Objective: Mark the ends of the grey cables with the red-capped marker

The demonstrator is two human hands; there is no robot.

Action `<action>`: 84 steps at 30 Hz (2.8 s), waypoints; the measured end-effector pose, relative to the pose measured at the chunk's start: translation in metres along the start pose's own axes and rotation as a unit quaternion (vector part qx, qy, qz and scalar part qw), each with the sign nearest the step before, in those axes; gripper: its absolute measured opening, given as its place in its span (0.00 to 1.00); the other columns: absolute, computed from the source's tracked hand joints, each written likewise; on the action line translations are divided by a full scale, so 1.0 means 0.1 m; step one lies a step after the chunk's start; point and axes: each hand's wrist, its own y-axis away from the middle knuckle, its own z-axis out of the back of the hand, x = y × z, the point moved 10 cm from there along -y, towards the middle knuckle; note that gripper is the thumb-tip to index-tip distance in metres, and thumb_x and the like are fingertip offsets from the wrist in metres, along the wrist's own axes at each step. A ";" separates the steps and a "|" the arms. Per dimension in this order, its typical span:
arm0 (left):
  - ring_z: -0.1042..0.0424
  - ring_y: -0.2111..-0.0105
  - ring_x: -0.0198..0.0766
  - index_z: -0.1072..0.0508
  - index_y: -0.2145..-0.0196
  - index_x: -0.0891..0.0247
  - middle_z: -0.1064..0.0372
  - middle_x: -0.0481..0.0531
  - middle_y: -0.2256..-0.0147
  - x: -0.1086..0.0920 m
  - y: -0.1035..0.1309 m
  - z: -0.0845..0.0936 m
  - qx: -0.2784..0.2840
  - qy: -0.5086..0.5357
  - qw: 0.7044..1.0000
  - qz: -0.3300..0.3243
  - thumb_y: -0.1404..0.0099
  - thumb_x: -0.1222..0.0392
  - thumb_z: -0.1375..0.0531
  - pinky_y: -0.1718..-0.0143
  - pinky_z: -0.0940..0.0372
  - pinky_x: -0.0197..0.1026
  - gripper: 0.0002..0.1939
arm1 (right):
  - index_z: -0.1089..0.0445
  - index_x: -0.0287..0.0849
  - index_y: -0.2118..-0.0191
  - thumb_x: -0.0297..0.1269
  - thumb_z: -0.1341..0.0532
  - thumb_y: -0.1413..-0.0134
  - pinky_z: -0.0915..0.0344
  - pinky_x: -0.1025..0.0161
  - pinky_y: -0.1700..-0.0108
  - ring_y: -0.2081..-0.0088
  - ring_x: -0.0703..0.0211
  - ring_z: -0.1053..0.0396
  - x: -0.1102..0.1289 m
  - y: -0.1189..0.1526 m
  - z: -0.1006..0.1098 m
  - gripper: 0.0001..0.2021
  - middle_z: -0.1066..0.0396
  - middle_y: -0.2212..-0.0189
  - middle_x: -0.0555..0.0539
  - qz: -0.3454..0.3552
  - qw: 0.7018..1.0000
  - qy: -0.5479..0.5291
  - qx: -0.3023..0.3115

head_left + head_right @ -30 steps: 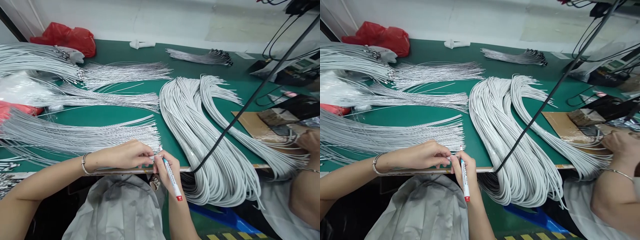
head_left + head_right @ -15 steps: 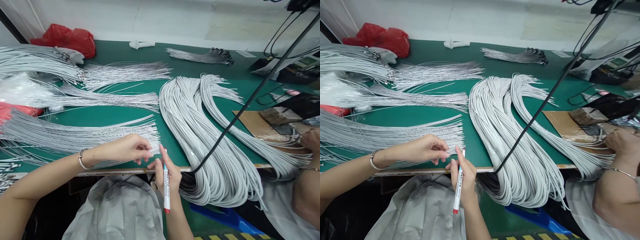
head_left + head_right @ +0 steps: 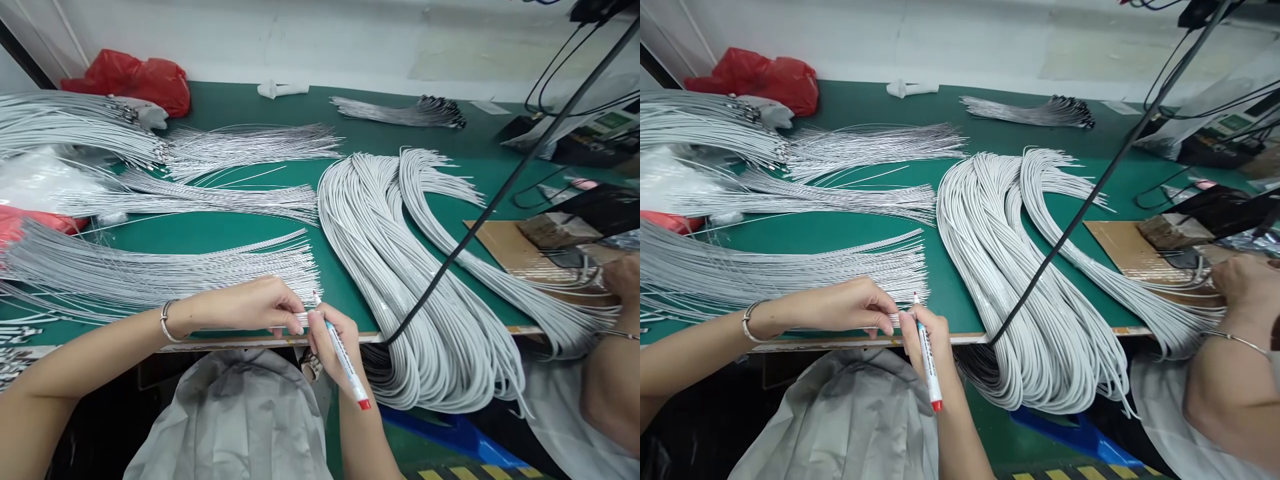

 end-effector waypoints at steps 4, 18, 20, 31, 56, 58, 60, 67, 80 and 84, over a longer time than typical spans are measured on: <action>0.44 0.82 0.26 0.29 0.74 0.66 0.40 0.43 0.82 -0.14 0.02 0.04 -0.027 -0.122 0.992 -0.033 0.33 0.65 0.46 0.78 0.49 0.31 0.12 | 0.43 0.43 0.80 0.43 0.44 0.39 0.50 0.70 0.82 0.87 0.69 0.48 -0.05 -0.02 0.01 0.19 0.44 0.90 0.57 -0.009 1.000 -0.008 0.002; 0.48 0.81 0.27 0.29 0.74 0.66 0.42 0.42 0.82 -0.16 0.03 0.06 -0.033 -0.136 0.989 -0.044 0.32 0.61 0.46 0.78 0.51 0.32 0.14 | 0.43 0.43 0.81 0.44 0.44 0.39 0.49 0.69 0.81 0.87 0.69 0.46 -0.05 -0.05 0.00 0.20 0.43 0.90 0.57 -0.006 1.000 -0.006 -0.009; 0.49 0.82 0.27 0.31 0.76 0.66 0.45 0.42 0.83 -0.19 0.03 0.04 -0.026 -0.151 0.987 -0.049 0.32 0.63 0.48 0.78 0.52 0.32 0.15 | 0.42 0.43 0.81 0.44 0.44 0.39 0.48 0.69 0.81 0.87 0.69 0.46 -0.06 -0.05 0.00 0.20 0.42 0.90 0.56 -0.003 1.000 -0.003 -0.001; 0.39 0.80 0.29 0.28 0.74 0.66 0.34 0.45 0.80 -0.07 -0.01 0.04 -0.010 -0.105 0.994 -0.002 0.36 0.57 0.40 0.79 0.49 0.31 0.12 | 0.43 0.44 0.82 0.46 0.45 0.39 0.49 0.69 0.82 0.88 0.69 0.46 -0.01 -0.08 0.00 0.21 0.44 0.91 0.56 0.010 1.000 0.016 0.015; 0.26 0.74 0.33 0.28 0.73 0.68 0.27 0.52 0.75 0.01 0.00 0.06 -0.006 0.080 0.996 0.040 0.33 0.56 0.43 0.73 0.31 0.31 0.15 | 0.28 0.42 0.49 0.39 0.47 0.37 0.34 0.64 0.74 0.83 0.63 0.34 0.03 0.14 0.30 0.16 0.30 0.84 0.53 0.085 0.982 0.027 -0.168; 0.26 0.74 0.33 0.27 0.72 0.68 0.27 0.52 0.74 0.00 0.00 0.07 -0.002 0.097 0.995 0.039 0.33 0.56 0.43 0.72 0.30 0.32 0.15 | 0.31 0.44 0.45 0.35 0.47 0.37 0.32 0.63 0.72 0.82 0.63 0.34 0.09 0.18 0.22 0.18 0.28 0.82 0.53 0.125 0.980 0.050 -0.147; 0.26 0.74 0.33 0.27 0.72 0.69 0.26 0.52 0.73 -0.02 0.00 0.07 0.001 0.102 0.994 0.041 0.33 0.56 0.43 0.71 0.29 0.33 0.14 | 0.32 0.44 0.43 0.33 0.47 0.38 0.33 0.64 0.73 0.82 0.63 0.34 0.11 0.21 0.16 0.19 0.28 0.82 0.53 0.144 0.978 0.055 -0.142; 0.27 0.74 0.31 0.27 0.73 0.68 0.27 0.50 0.74 -0.17 -0.03 0.03 0.008 0.092 0.996 0.010 0.32 0.60 0.45 0.69 0.30 0.31 0.14 | 0.36 0.36 0.40 0.36 0.48 0.37 0.34 0.63 0.78 0.86 0.61 0.34 0.03 0.27 0.08 0.21 0.31 0.86 0.53 0.079 0.978 0.053 -0.184; 0.25 0.72 0.34 0.28 0.72 0.68 0.26 0.53 0.73 -0.08 -0.03 0.03 -0.003 0.085 0.996 0.022 0.31 0.57 0.45 0.72 0.31 0.31 0.15 | 0.37 0.38 0.43 0.53 0.50 0.37 0.40 0.64 0.80 0.84 0.61 0.38 0.03 0.16 0.43 0.27 0.29 0.82 0.50 0.067 0.980 -0.036 -0.181; 0.25 0.75 0.33 0.30 0.73 0.68 0.26 0.54 0.73 0.16 -0.08 -0.16 0.031 0.075 0.995 0.059 0.31 0.59 0.47 0.76 0.34 0.29 0.14 | 0.35 0.44 0.54 0.66 0.53 0.44 0.41 0.65 0.79 0.81 0.62 0.38 -0.08 0.17 0.63 0.30 0.31 0.80 0.51 0.070 0.957 -0.164 -0.228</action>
